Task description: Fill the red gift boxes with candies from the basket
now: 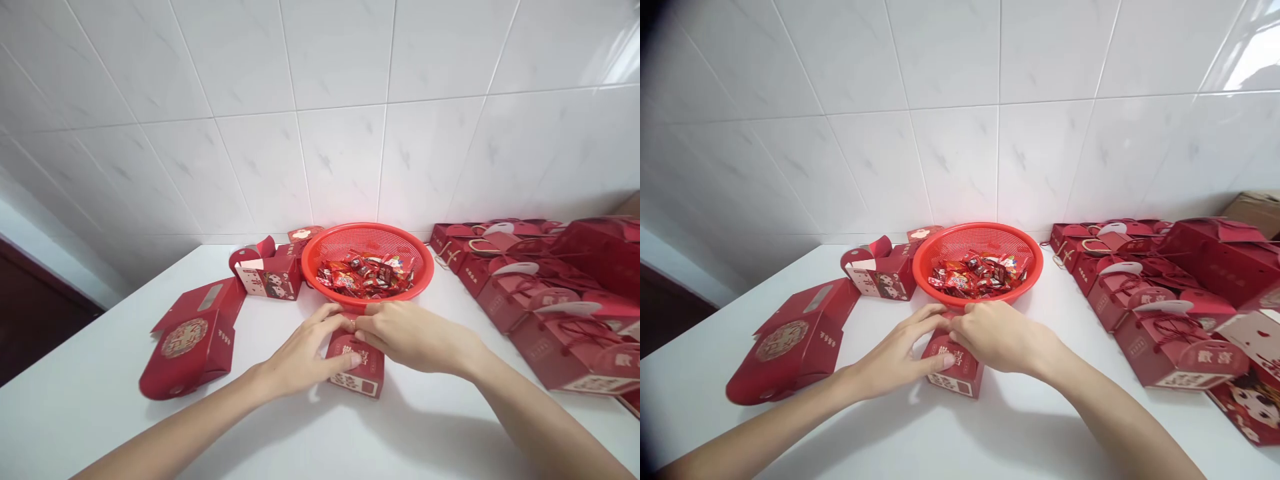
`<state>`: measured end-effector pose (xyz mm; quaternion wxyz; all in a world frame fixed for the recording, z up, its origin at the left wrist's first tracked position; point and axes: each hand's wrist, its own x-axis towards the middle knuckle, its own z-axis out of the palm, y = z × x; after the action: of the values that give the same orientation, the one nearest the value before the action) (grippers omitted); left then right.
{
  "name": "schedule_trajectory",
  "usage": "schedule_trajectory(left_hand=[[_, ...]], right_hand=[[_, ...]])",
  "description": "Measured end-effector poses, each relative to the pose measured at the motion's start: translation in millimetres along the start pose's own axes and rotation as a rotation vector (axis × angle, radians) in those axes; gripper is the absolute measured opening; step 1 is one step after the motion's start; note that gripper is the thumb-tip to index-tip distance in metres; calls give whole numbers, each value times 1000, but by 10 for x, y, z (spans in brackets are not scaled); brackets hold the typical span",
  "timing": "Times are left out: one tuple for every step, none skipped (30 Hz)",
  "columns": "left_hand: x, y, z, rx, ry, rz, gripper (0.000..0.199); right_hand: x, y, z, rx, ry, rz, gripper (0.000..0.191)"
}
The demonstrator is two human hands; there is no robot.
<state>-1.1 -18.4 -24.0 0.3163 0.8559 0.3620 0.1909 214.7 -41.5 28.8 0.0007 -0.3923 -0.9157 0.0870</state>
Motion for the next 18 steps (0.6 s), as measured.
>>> schedule_trajectory(left_hand=[[1,-6,13,7,5,9,36],[3,-8,27,15,15,18,33],[5,-5,40,25,31,26,29],[7,3,52,33,49,29,26],[8,15,63,39,66,25,23],[8,32,74,43,82,16,22],[5,51,85,45,96,4,22],[-1,73,98,47,108,-7,23],[-8,96,113,50,113,-16,24],[-18,119,130,58,118,-23,24],[-28,142,151,68,118,-28,25],[-39,163,173,79,117,-32,26],[-50,182,195,85,114,-33,28],[-60,200,216,82,108,-28,29],[-69,216,234,69,98,-17,30],[-77,232,246,46,85,1,31],[-83,246,253,19,64,19,31],[-89,259,255,-7,39,36,31]], right_hand=[[-17,-45,23,-29,0,-7,29],[-34,-103,50,-53,7,5,29],[-48,-171,83,-69,21,43,29],[-59,-250,122,-83,39,100,32],[-67,-333,168,-93,58,178,42],[-70,-417,221,-103,71,252,56],[-70,-496,278,-115,80,313,68],[-67,-565,337,-123,91,359,77],[-64,-622,395,-129,108,388,83],[-61,-667,449,-130,133,408,85],[-60,-700,494,-124,159,419,86],[-62,-723,532,-117,180,428,86],[-68,-737,561,-108,192,438,87],[-80,-746,584,-98,193,453,88],[-98,-750,604,-84,188,473,87],[-122,-750,621,-67,182,494,85],[-154,-747,638,-47,182,512,81],[-193,-742,654,-24,189,525,73]])
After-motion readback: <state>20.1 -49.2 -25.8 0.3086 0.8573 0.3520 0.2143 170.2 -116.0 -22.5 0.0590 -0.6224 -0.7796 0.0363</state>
